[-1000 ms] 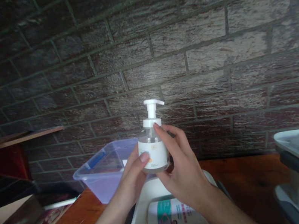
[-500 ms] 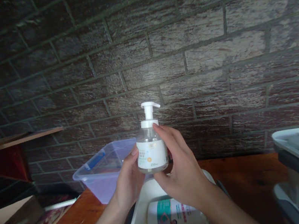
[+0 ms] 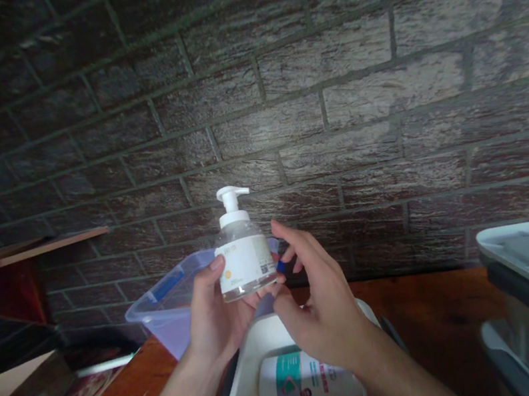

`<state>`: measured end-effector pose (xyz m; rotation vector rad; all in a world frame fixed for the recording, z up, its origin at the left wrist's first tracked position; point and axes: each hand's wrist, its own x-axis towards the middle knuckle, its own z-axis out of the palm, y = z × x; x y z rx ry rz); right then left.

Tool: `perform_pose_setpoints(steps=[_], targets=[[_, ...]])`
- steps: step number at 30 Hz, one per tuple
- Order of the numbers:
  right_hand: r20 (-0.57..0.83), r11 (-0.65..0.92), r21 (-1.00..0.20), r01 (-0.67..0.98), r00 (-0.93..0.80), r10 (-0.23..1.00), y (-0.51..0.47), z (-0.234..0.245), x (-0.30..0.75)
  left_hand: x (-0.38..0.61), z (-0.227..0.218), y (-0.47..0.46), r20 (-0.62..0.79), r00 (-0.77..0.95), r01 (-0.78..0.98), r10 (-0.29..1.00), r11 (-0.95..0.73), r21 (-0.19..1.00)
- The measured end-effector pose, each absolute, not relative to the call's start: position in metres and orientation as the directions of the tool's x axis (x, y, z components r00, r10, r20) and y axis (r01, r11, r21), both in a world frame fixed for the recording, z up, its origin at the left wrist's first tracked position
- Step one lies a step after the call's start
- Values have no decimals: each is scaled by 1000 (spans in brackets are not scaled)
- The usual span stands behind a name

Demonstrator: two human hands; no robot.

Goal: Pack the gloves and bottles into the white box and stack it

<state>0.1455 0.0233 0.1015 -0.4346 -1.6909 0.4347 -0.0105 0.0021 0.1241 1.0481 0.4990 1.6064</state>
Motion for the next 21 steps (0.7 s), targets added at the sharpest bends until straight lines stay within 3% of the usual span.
perform_pose_setpoints(steps=[5,21], targets=[[850,854,-519,-32,-128,511,31,100,145,-12,122,5,436,12,-594,900,-344,727],[742,744,-663,-82,-200,640,30,99,145,-7,117,5,398,-41,-582,917,-346,736]])
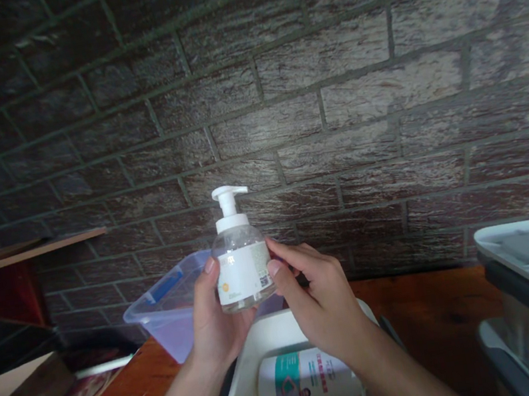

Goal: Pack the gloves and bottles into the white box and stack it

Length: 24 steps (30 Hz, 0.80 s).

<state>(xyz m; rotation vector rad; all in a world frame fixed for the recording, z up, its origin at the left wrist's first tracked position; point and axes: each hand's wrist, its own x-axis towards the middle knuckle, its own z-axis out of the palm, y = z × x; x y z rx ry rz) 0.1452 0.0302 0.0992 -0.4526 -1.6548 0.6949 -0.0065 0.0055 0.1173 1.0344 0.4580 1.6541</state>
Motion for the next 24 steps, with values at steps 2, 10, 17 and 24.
perform_pose_setpoints(steps=[2,10,17,24], targets=[[726,721,-683,-116,-218,652,30,99,144,-7,116,6,400,-40,-580,915,-348,737],[733,747,-664,-27,-225,643,26,104,144,-6,113,9,392,-54,-573,918,-351,741],[706,727,-686,-44,-284,649,25,110,144,0,106,12,458,-36,-467,888,-421,778],[615,627,-776,-68,-301,729,23,105,144,-7,100,6,541,105,-72,835,-536,841]])
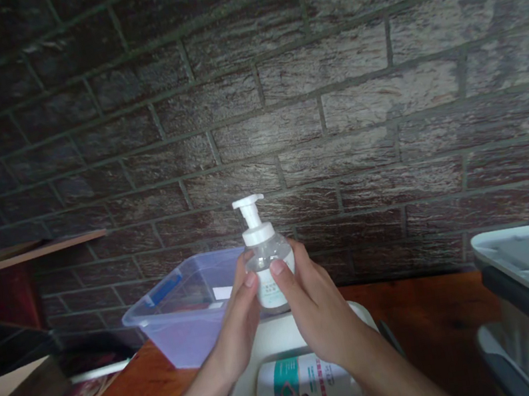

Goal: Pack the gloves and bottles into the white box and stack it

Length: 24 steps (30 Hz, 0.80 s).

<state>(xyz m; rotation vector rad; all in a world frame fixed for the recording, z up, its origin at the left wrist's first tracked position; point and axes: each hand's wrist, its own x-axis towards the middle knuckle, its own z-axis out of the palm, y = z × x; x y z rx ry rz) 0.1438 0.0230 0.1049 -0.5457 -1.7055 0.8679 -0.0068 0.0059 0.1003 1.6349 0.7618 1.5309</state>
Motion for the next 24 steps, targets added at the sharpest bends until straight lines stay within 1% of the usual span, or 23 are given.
perform_pose_setpoints(steps=[4,7,10,14,19,22,24], targets=[[636,645,-761,-73,-279,719,26,102,144,-10,103,1,604,132,105,786,-617,780],[660,658,-746,-96,-237,713,31,100,143,-11,109,-2,607,187,235,773,-635,736],[659,651,-751,-113,-182,729,34,99,143,-13,112,-4,613,254,301,748,-664,685],[651,647,-759,-78,-132,748,32,97,145,-11,109,-4,638,281,355,717,-695,625],[633,632,-774,-46,-100,768,30,97,145,-4,106,-5,636,284,359,718,-694,623],[637,633,-771,-65,-77,767,32,98,145,-3,107,-5,655,282,290,701,-713,638],[641,638,-767,-65,-54,766,33,101,145,-3,107,-5,652,277,207,706,-707,677]])
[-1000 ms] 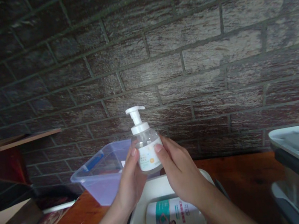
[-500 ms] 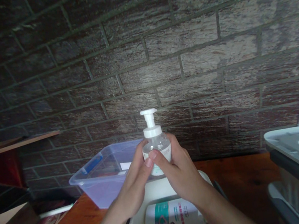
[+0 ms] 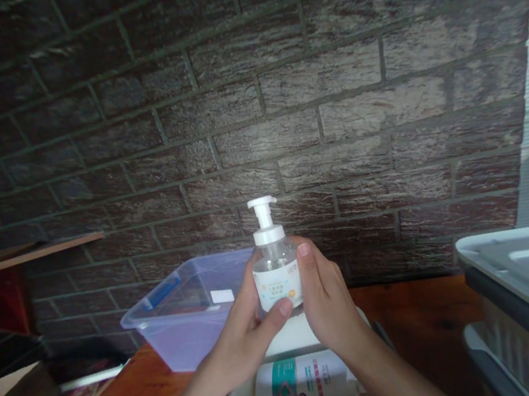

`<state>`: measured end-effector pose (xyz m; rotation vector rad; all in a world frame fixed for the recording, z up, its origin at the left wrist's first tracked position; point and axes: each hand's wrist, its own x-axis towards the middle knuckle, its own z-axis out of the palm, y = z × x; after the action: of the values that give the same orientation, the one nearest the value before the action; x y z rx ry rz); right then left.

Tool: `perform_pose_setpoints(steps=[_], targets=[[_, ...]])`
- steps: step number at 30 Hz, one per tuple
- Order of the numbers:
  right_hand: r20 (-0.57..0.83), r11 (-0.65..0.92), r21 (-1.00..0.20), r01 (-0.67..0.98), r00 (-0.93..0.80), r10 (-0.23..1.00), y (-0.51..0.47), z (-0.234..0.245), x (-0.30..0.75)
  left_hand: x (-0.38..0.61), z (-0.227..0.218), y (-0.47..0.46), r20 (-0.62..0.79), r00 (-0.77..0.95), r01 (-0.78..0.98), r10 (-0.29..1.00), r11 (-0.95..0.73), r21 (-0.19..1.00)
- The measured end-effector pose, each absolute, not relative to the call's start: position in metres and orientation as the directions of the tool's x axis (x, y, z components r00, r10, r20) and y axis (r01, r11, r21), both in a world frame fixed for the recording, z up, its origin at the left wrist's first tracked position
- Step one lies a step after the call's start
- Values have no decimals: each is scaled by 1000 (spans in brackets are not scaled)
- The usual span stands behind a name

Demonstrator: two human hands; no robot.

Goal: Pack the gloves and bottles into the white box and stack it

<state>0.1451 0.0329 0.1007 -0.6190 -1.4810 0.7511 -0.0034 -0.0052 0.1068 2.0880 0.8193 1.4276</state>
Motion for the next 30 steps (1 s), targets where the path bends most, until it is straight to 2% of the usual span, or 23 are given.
perform_pose_setpoints(steps=[3,7,13,22,30], targets=[[622,620,-782,-60,-28,782,31,105,146,-6,107,-5,628,256,81,735,-663,744],[549,548,-836,-34,-74,833,26,108,149,-8,104,-3,589,190,15,786,-602,798],[668,666,-742,77,-1,744,27,105,149,-4,97,4,581,68,-85,811,-575,814],[697,688,-703,180,-14,717,24,109,150,-3,102,2,591,213,-91,778,-586,805],[738,734,-672,98,3,675,33,101,147,-11,98,6,514,212,-174,831,-485,857]])
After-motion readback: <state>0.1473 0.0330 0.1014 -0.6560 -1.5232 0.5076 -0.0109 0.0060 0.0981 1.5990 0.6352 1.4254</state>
